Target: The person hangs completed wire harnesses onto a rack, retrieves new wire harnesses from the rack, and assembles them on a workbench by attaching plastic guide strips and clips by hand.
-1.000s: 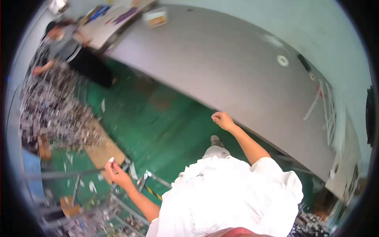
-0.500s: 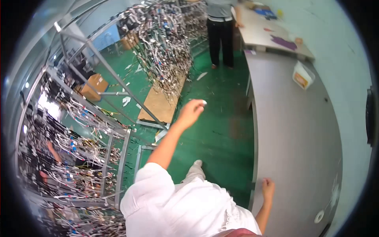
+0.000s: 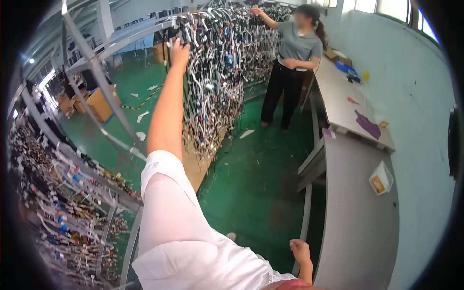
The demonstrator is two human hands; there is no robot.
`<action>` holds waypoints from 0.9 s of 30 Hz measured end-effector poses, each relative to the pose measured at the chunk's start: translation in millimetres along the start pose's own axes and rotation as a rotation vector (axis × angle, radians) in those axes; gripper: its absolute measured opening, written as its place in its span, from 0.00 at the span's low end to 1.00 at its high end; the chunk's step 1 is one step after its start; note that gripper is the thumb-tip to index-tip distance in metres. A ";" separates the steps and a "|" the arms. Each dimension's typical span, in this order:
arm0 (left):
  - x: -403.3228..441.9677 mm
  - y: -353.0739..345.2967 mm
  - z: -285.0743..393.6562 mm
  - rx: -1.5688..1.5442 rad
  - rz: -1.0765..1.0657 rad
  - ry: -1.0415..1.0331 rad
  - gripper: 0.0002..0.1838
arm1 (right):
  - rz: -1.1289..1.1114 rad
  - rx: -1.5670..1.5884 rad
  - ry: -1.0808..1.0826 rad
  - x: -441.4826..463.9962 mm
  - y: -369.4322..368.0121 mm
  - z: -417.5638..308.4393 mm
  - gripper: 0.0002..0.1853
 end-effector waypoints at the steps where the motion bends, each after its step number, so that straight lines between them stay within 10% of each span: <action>1: 13.9 -15.6 4.2 -0.155 -0.092 0.005 0.16 | -0.013 -0.015 -0.020 12.3 -5.7 -3.5 0.08; 3: 32.1 -47.5 -7.3 -0.116 -0.200 0.135 0.33 | -0.050 -0.047 -0.056 36.2 -13.1 -8.9 0.08; 13: 76.4 -58.3 -49.2 -0.088 -0.045 0.213 0.48 | -0.147 -0.231 -0.025 150.2 -12.5 -91.0 0.08; 18: 86.9 -14.0 50.4 -0.372 0.133 -0.114 0.07 | -0.237 -0.142 0.196 194.2 -22.3 -152.9 0.08; 22: 55.6 69.8 204.8 -0.106 0.229 -0.600 0.10 | -0.137 0.350 0.190 241.6 0.6 -238.0 0.11; 24: 8.7 75.0 277.2 -0.312 0.142 -0.712 0.17 | -0.131 0.628 0.640 248.3 16.7 -348.0 0.32; 27: -69.2 28.0 312.6 -0.722 -0.332 -0.456 0.10 | -0.117 0.772 0.995 246.5 12.7 -479.1 0.54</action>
Point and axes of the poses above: each hand's wrist, its own x-axis towards the middle knuckle, its own y-axis out of the back of the hand, z = x × y, the point moved 7 cm from there along x, towards the middle knuckle, and after that the axes turned 14 degrees about x, right-handed, at the moved point
